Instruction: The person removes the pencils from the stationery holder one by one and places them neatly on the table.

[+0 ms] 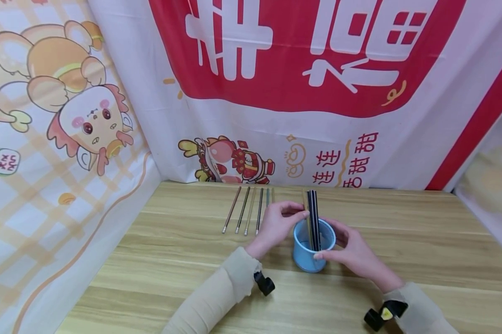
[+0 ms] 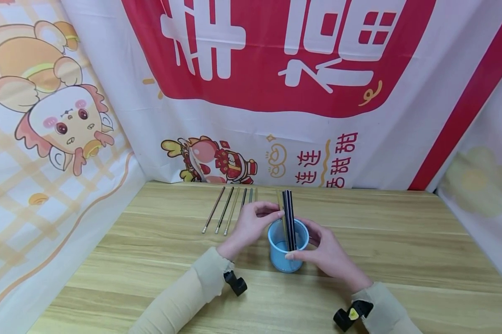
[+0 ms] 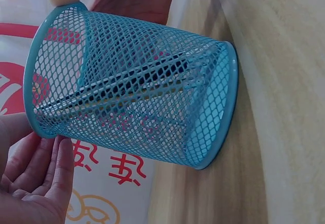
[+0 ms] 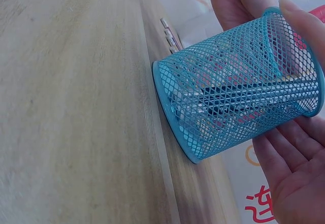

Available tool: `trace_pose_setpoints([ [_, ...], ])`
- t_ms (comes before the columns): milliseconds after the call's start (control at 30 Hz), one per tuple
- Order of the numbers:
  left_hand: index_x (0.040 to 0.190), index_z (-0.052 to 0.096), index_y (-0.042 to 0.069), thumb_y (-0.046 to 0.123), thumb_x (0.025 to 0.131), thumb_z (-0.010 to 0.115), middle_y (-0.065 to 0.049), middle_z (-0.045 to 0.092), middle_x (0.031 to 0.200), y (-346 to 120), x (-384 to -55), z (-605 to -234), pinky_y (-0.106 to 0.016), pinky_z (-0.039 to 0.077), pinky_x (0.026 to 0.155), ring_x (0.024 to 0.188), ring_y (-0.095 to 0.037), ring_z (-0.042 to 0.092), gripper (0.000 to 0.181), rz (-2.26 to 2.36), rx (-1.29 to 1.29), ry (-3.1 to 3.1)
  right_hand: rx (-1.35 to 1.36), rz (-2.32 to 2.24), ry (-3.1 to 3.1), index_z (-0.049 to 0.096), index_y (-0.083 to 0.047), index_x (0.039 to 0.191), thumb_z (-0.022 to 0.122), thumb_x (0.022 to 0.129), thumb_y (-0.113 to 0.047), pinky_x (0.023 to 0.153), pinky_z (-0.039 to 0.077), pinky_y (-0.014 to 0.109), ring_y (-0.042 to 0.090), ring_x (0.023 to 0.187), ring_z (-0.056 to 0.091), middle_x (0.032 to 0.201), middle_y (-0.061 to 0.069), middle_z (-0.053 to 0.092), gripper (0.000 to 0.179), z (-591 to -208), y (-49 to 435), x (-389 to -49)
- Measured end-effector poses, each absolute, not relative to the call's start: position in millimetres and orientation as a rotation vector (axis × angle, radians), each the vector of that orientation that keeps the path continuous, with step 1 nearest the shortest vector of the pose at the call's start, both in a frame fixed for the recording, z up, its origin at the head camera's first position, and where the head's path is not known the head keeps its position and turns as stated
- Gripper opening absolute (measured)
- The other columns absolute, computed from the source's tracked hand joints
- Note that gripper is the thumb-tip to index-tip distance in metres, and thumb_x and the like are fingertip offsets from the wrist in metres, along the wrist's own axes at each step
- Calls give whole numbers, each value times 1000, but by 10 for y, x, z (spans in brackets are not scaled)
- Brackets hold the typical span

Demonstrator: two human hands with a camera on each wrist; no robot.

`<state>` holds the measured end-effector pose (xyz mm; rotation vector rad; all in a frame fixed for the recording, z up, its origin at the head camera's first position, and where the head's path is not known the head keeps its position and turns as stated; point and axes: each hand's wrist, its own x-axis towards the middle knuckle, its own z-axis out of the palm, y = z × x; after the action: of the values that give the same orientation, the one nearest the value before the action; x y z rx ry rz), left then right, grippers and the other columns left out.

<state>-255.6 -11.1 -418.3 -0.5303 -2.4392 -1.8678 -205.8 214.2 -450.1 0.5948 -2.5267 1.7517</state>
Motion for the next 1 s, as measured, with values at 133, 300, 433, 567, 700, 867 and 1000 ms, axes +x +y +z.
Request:
trace_pose_setpoints([
  [133,106,76,18,28,91,80,12,73,98,-91,-2567,-4162,-26,57,83,90,-7,68,18,-1871,-521,-2426,599,1753,-2525,50,-5,147,91,79,-18,100,45,21,30,128,56,143,14,57,80,-4499,2146,-2061],
  [300,105,76,17,27,91,80,11,73,97,-84,-2567,-4140,-26,57,82,89,-7,69,18,-1870,-510,-2413,603,1758,-2525,50,-5,147,91,79,-18,101,44,21,30,129,55,143,14,56,80,-4501,2147,-2062],
  [433,105,76,18,27,91,80,11,73,98,-97,-2567,-4119,-27,57,82,90,-7,69,17,-1881,-507,-2407,605,1760,-2522,50,-5,147,91,79,-18,101,44,22,31,128,55,143,15,56,81,-4500,2145,-2062],
  [567,105,77,18,27,92,79,11,74,98,-117,-2572,-4096,-27,57,83,90,-8,70,16,-1903,-521,-2389,612,1751,-2518,50,-5,148,90,79,-18,101,45,22,30,128,56,143,14,56,80,-4504,2149,-2065],
  [700,106,77,17,26,92,79,9,74,98,-134,-2572,-4073,-28,58,81,90,-10,71,17,-1948,-522,-2365,612,1737,-2531,51,-7,148,90,81,-19,101,44,22,30,129,55,143,13,57,79,-4507,2152,-2067],
  [867,107,76,14,22,92,79,4,74,99,-158,-2567,-4045,-29,60,80,89,-15,72,17,-2050,-528,-2303,604,1730,-2548,50,-8,148,89,82,-20,101,43,21,30,130,54,143,12,57,78,-4502,2149,-2070],
  [1000,109,75,11,18,93,78,1,74,100,-171,-2567,-4019,-31,60,80,89,-18,73,18,-2119,-534,-2247,607,1741,-2537,50,-8,148,89,81,-18,102,43,21,30,130,54,143,12,57,78,-4501,2146,-2069],
])
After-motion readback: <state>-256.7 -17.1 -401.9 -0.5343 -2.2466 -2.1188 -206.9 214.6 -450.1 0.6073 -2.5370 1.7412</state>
